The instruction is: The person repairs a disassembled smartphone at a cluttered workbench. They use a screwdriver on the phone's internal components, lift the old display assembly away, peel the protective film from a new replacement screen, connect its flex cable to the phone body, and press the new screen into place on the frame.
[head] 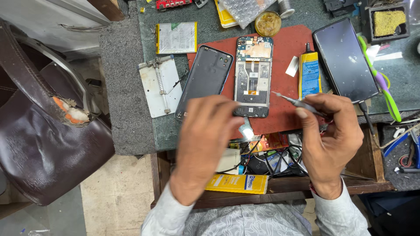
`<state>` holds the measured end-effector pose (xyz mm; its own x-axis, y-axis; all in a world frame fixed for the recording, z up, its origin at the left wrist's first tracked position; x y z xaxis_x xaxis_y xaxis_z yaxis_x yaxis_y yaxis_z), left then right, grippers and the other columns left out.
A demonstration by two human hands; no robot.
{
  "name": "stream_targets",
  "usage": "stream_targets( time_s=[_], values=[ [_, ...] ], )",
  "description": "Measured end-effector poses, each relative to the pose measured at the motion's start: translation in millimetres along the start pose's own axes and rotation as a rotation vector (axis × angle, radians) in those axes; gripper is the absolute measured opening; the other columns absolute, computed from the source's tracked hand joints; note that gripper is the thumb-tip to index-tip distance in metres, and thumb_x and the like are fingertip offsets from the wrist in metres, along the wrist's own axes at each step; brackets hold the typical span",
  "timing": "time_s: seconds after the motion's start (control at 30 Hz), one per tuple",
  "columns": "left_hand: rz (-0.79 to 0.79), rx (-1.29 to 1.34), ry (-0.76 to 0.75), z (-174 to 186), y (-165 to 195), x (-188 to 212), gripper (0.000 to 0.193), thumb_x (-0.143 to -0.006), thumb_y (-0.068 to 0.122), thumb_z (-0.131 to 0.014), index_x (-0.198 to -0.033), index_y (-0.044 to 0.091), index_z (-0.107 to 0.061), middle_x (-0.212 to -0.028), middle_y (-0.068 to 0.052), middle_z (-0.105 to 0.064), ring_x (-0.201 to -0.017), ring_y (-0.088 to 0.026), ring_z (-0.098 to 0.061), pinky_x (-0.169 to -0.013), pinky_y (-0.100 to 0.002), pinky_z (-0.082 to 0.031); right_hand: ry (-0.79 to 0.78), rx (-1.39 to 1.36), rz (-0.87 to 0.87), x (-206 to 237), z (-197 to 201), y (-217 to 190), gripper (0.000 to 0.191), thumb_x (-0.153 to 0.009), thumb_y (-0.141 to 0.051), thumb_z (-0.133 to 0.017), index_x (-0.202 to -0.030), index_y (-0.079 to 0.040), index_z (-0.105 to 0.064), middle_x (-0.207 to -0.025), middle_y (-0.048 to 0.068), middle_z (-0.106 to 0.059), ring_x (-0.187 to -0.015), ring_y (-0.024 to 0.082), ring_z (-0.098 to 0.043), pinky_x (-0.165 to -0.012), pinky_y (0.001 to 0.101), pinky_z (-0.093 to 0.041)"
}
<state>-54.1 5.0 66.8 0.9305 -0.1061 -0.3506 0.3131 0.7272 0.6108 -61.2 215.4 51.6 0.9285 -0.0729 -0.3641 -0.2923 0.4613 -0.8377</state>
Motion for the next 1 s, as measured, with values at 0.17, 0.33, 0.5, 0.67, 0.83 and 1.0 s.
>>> stream_targets(
  time_s=[0.17, 0.33, 0.5, 0.67, 0.83, 1.0],
  values=[
    [-0.104, 0.078, -0.182, -25.9, 23.3, -15.2, 0.028, -0.09, 0.008, -0.072, -0.115, 0.0, -0.063, -0.117, -0.012, -0.062, -0.111, -0.032, -0.057, -0.096, -0.044, -0.049, -0.012, 0.235, 0.055, 0.7, 6.0, -16.2, 0.018, -0.105, 0.008, -0.066, -0.122, 0.0, -0.068, -0.109, 0.014, -0.063, -0.099, 0.02, -0.062, -0.085, 0.0301, -0.05],
    [-0.084, 0.038, -0.247, -28.8, 22.0, -21.3, 0.027, -0.09, 0.005, -0.071, -0.115, 0.001, -0.063, -0.115, -0.012, -0.061, -0.106, -0.033, -0.057, -0.092, -0.046, -0.048, -0.079, 0.404, 0.092, 3.8, 7.8, -27.2, 0.023, -0.098, -0.003, -0.077, -0.119, -0.01, -0.074, -0.106, 0.007, -0.064, -0.092, 0.023, -0.059, -0.082, 0.0345, -0.044],
    [-0.068, 0.062, -0.218, -28.1, 21.4, -20.7, 0.027, -0.091, 0.006, -0.07, -0.116, 0.001, -0.064, -0.117, -0.011, -0.062, -0.107, -0.033, -0.058, -0.092, -0.045, -0.048, -0.165, 0.6, 0.285, -5.2, 3.8, -32.0, 0.029, -0.087, -0.001, -0.08, -0.113, -0.014, -0.077, -0.107, 0.003, -0.067, -0.099, 0.026, -0.057, -0.089, 0.0398, -0.041],
    [-0.061, 0.047, -0.217, -28.9, 20.9, -19.1, 0.026, -0.092, 0.007, -0.07, -0.117, 0.001, -0.065, -0.117, -0.011, -0.062, -0.106, -0.032, -0.059, -0.091, -0.045, -0.048, -0.246, 0.611, 0.326, -13.9, -0.5, -29.1, 0.033, -0.081, 0.001, -0.079, -0.109, -0.016, -0.078, -0.107, 0.003, -0.067, -0.1, 0.028, -0.053, -0.089, 0.0405, -0.042],
    [-0.062, 0.031, -0.218, -30.5, 19.5, -19.6, 0.027, -0.091, 0.007, -0.071, -0.117, 0.001, -0.066, -0.115, -0.01, -0.062, -0.104, -0.031, -0.06, -0.09, -0.045, -0.049, -0.309, 0.647, 0.356, -17.6, -4.3, -31.1, 0.041, -0.076, 0.003, -0.077, -0.111, -0.017, -0.079, -0.111, 0.002, -0.067, -0.101, 0.029, -0.053, -0.091, 0.0392, -0.043],
    [-0.063, 0.033, -0.201, -29.3, 19.8, -19.5, 0.027, -0.09, 0.007, -0.072, -0.115, 0.002, -0.067, -0.113, -0.009, -0.063, -0.103, -0.03, -0.061, -0.09, -0.044, -0.05, -0.436, 0.695, 0.514, -28.1, -9.9, -42.5, 0.045, -0.067, 0.003, -0.073, -0.109, -0.011, -0.078, -0.11, 0.003, -0.067, -0.098, 0.028, -0.055, -0.088, 0.0409, -0.046]
  ],
)
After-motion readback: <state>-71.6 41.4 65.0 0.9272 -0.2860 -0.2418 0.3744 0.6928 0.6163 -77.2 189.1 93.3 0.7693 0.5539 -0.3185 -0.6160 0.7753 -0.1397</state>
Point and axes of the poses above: each hand's wrist, its own x-axis away from the middle knuckle, its own z-axis out of the back of the hand, y = z × x, the point moved 7 cm from there along -x, towards the middle knuckle
